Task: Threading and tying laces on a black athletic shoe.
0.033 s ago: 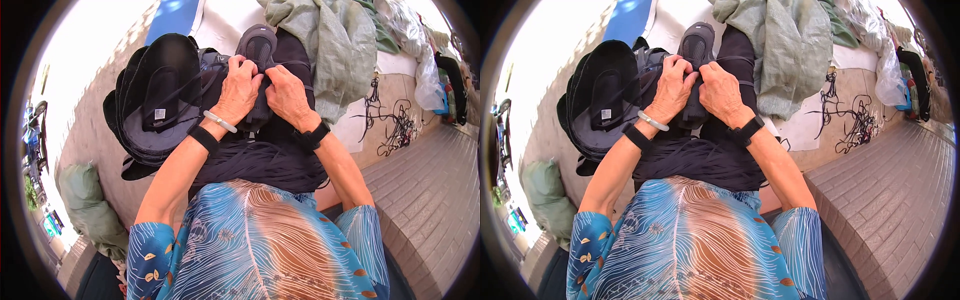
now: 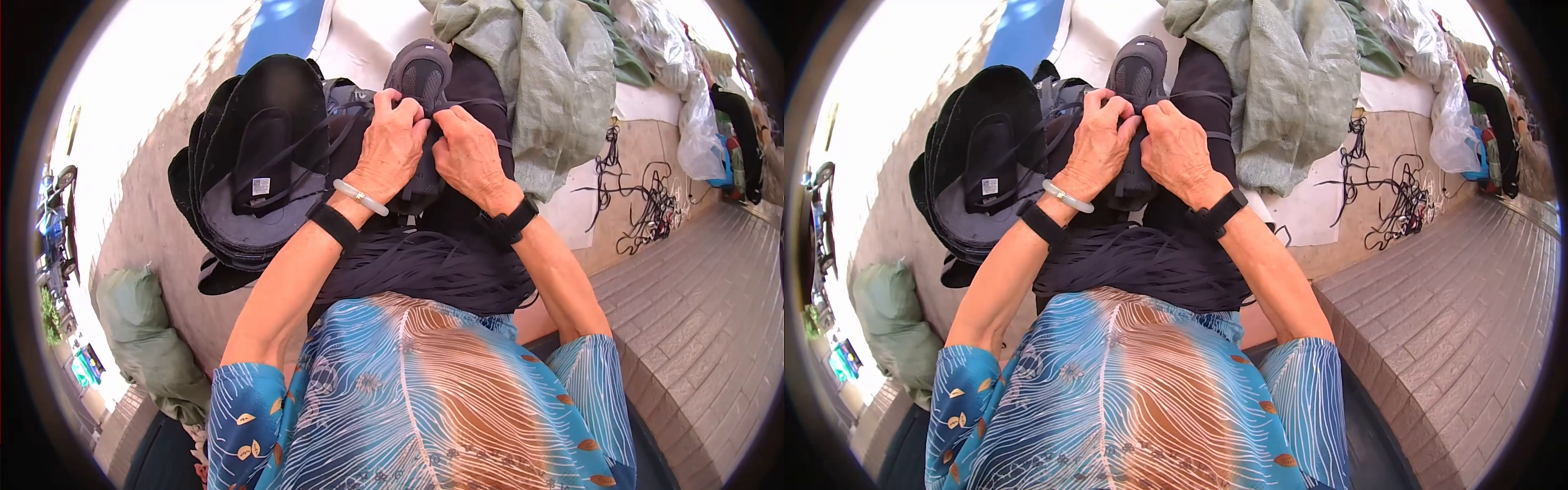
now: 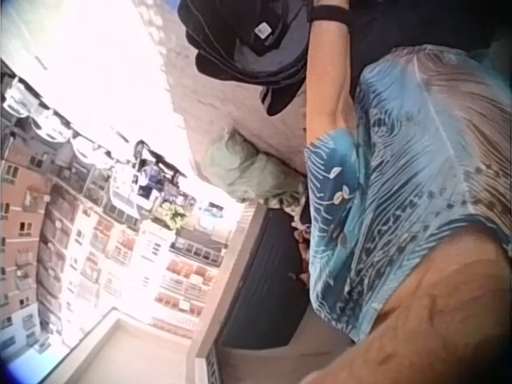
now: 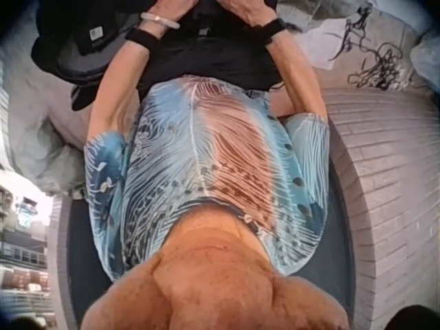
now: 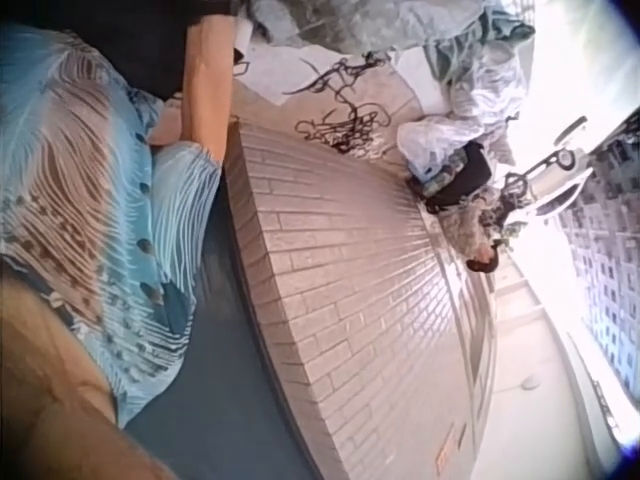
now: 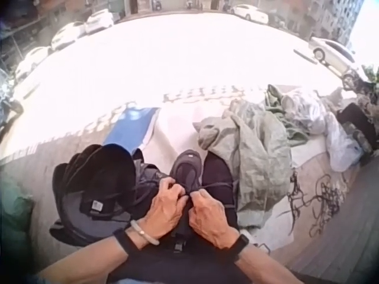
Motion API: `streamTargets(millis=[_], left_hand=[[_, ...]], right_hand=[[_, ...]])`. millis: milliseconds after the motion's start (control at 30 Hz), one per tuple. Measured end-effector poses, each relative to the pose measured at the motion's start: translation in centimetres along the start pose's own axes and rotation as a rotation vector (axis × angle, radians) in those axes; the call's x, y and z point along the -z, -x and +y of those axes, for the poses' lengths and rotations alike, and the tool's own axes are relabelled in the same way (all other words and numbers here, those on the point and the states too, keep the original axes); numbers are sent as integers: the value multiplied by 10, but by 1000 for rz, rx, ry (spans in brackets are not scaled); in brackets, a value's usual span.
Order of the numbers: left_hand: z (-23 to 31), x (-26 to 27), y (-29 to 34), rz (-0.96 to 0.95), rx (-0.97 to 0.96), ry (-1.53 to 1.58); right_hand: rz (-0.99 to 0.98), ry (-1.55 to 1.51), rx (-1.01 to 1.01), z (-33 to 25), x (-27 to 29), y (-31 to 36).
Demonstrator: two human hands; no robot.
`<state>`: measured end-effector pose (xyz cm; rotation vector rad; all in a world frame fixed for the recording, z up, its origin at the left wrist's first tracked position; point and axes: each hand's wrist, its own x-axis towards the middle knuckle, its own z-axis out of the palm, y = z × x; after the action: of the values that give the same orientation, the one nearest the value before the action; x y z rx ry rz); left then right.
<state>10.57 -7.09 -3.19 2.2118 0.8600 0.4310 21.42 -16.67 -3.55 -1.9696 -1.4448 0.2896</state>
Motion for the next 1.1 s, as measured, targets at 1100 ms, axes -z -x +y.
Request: streamTargets(millis=[1100], left_hand=[[-20,23,9,-19,-50,-108]], right_hand=[[-107,-227,-253,-29,9,-24]])
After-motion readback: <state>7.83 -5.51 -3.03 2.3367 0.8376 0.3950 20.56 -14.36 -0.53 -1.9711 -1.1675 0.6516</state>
